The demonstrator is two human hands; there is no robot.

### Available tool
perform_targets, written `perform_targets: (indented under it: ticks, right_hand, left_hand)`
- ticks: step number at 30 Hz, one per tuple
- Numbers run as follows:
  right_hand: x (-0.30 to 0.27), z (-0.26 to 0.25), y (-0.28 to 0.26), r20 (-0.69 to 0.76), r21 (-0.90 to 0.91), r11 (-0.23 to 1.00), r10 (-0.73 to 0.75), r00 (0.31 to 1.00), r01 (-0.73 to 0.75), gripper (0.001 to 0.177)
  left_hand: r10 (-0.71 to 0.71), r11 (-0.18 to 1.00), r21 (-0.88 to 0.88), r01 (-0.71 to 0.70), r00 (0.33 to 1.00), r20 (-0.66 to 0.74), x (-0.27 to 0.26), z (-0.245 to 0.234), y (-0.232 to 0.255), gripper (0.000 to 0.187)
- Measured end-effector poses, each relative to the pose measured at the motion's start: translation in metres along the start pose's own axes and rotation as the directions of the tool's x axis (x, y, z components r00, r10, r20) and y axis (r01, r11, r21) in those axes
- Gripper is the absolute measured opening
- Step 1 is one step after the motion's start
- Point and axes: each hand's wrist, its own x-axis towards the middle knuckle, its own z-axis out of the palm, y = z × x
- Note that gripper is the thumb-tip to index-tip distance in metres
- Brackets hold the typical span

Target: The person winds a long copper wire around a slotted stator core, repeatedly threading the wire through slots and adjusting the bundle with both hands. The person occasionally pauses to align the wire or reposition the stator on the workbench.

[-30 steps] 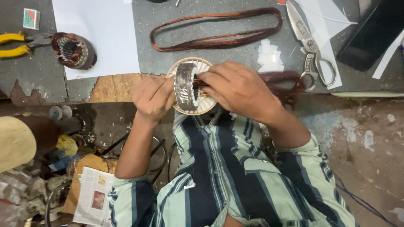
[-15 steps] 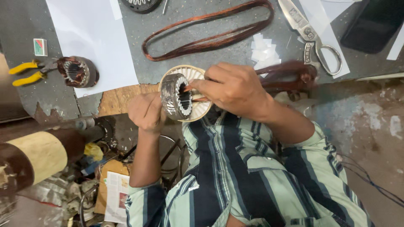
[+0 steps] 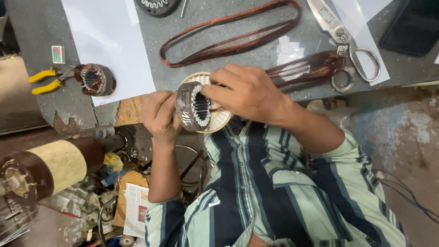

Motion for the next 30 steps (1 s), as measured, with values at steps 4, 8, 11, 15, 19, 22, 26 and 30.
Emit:
perform_targets:
  ticks: [4, 8, 11, 15, 19, 22, 26, 30]
  right_hand:
    - [0.001, 0.002, -0.001, 0.012, -0.027, 0.999, 0.020, 1.000, -0.019, 0.025]
    - [0.003, -0.001, 0.002, 0.038, 0.050, 0.999, 0.002, 0.999, -0.004, 0.021]
    - [0.003, -0.005, 0.002, 0.051, 0.110, 0.994, -0.001, 0.999, -0.005, 0.023]
    - [0.004, -0.007, -0.005, 0.115, 0.090, 0.995, 0.038, 0.993, -0.049, 0.027]
    - [0.002, -0.004, -0.015, 0.160, -0.033, 0.996, 0.092, 0.983, -0.088, 0.028]
    - [0.000, -0.002, -0.017, 0.160, -0.071, 0.992, 0.113, 0.981, -0.102, 0.027]
    - [0.002, 0.000, -0.012, 0.179, -0.173, 0.983, 0.090, 0.980, -0.059, 0.011]
    - [0.003, 0.001, -0.008, 0.061, -0.148, 0.988, 0.043, 0.997, -0.034, 0.014]
  left_hand:
    - [0.022, 1.000, -0.022, -0.023, 0.999, -0.048, 0.000, 0.004, -0.002, 0.027]
    - [-0.032, 0.999, -0.026, 0.031, 0.999, -0.025, -0.001, 0.005, -0.006, 0.028]
    - [0.005, 1.000, -0.019, -0.006, 1.000, -0.021, -0.003, 0.002, -0.007, 0.030]
    - [-0.004, 0.999, -0.035, 0.003, 1.000, -0.016, -0.001, 0.000, -0.005, 0.028]
    - [-0.047, 0.999, -0.027, 0.047, 0.999, 0.002, -0.001, -0.001, -0.003, 0.027]
    - [-0.045, 0.999, -0.024, 0.045, 0.999, 0.004, 0.000, 0.000, -0.002, 0.026]
    - [-0.022, 0.999, -0.030, 0.022, 1.000, 0.008, 0.004, -0.002, -0.002, 0.025]
    - [0.031, 0.999, -0.016, -0.031, 0.998, 0.047, 0.007, -0.006, -0.003, 0.025]
